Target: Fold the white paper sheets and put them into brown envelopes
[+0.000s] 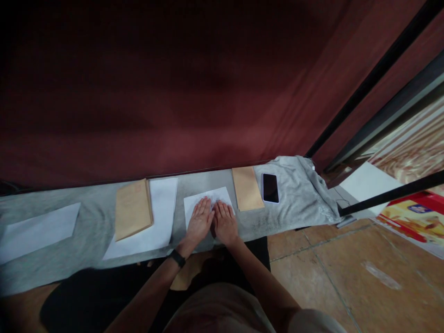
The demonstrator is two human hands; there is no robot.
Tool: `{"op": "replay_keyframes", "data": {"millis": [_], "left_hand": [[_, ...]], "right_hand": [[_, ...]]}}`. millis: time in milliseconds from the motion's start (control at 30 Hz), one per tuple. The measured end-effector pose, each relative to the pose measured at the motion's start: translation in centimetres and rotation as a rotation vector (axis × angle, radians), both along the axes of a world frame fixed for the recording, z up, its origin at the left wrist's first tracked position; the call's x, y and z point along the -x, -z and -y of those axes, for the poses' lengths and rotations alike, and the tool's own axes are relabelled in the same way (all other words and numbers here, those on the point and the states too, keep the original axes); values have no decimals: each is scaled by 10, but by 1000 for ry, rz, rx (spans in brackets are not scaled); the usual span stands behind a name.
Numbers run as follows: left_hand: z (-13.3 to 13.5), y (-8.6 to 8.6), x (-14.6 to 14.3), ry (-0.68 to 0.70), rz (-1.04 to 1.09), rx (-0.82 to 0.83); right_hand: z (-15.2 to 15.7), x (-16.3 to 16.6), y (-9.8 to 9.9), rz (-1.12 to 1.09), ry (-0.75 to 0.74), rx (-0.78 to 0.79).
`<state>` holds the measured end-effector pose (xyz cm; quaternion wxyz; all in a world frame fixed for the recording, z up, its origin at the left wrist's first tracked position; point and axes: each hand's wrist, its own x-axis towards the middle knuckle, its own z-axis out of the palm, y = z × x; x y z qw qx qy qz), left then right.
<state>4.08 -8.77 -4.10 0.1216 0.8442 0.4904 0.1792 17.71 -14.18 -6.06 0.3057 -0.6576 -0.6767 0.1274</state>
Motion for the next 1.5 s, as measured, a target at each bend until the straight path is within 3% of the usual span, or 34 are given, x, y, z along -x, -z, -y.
{"op": "replay_keyframes", "data": {"millis": [200, 500, 700, 1100, 1200, 1333, 1500], "left_hand": [[6, 11, -7, 53, -95, 0], [-4, 10, 23, -107, -240, -49], [-5, 14, 38, -194, -238, -61], [7, 20, 50, -326, -126, -122], [17, 18, 34, -247, -104, -154], [25, 19, 5, -32, -136, -93], [12, 22, -7, 57, -180, -53]], "right_hand": [[18, 1, 6, 66, 34, -7], [27, -6, 13, 366, 118, -122], [39, -15, 15, 412, 125, -167], [59, -25, 10, 397, 168, -70], [49, -19, 2, 322, 154, -58], [20, -2, -8, 240, 3, -16], [-24, 8, -9, 211, -114, 17]]}}
